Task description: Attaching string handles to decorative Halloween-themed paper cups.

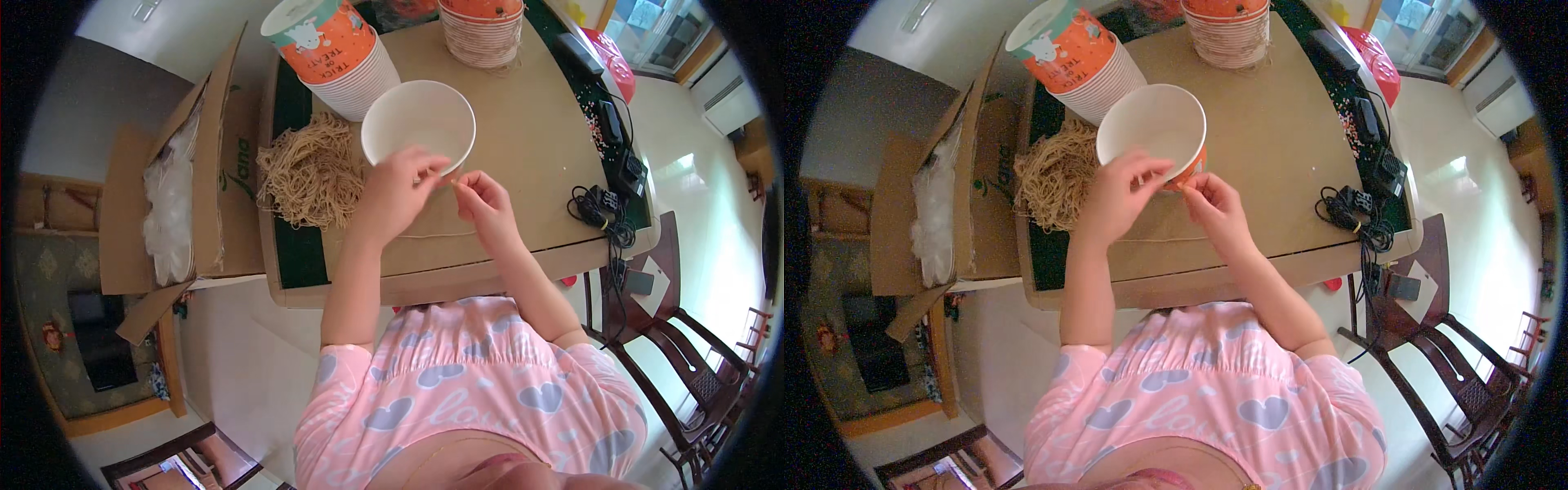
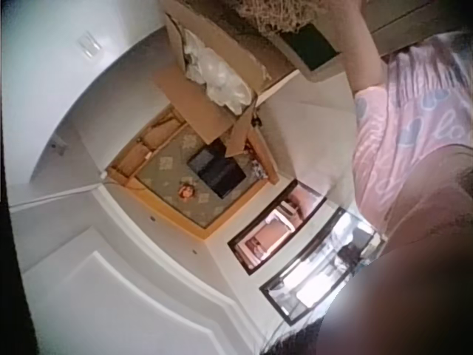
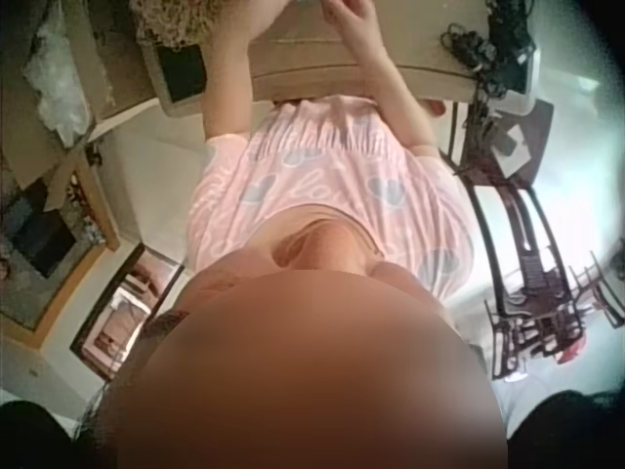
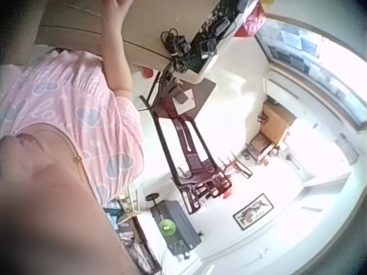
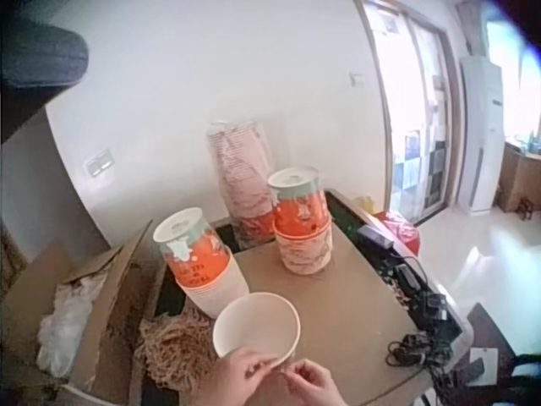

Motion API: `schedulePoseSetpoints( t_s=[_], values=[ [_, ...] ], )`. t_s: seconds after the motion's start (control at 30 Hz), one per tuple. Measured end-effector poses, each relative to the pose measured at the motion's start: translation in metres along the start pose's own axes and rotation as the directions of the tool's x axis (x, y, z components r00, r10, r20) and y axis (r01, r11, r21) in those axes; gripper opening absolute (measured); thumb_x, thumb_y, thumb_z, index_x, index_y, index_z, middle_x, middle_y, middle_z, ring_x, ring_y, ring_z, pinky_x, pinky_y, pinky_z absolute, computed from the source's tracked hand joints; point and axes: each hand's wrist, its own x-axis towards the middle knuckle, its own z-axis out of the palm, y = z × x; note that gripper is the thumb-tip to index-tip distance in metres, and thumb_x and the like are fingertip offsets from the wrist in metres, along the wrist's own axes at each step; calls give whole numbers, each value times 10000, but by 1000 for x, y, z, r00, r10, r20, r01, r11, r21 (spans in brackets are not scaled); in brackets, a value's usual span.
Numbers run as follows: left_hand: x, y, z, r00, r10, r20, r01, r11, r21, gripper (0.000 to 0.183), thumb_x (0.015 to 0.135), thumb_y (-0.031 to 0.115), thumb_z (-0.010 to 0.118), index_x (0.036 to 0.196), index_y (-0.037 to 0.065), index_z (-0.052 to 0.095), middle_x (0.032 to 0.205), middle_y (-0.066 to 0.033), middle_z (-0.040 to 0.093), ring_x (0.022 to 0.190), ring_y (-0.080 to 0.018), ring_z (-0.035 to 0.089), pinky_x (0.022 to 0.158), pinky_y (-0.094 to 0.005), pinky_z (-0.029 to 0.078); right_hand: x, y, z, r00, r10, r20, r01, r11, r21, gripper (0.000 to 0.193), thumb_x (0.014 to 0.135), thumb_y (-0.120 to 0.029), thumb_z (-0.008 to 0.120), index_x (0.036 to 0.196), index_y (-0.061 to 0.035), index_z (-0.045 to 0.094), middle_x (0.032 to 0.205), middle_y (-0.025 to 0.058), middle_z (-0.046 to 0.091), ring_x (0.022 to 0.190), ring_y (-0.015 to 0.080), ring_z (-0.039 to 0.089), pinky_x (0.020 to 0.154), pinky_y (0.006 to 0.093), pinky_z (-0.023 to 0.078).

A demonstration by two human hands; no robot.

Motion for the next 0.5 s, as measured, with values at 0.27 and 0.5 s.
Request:
schedulePoseSetpoints(
  t_s=[0.27,0.5],
  values=[
    [-35,11,3,997,73,41,-67,989,-129,236,769,-10,712,999,44,699,898,-73,662,769,-156,626,670,-268,501,-22,-27,2,962,123,245,-125,992,-9,136,927,-212,627,925,-79,605,766,-80,532,652,5,412,581,176,333],
    [-42,9,6,983,177,-51,-180,982,-55,87,793,36,697,868,31,654,809,-95,638,728,-247,635,627,-326,505,-25,-27,0,965,153,215,-137,987,-84,129,931,-209,620,912,-84,594,749,-88,507,637,2,408,546,169,326]
  ],
)
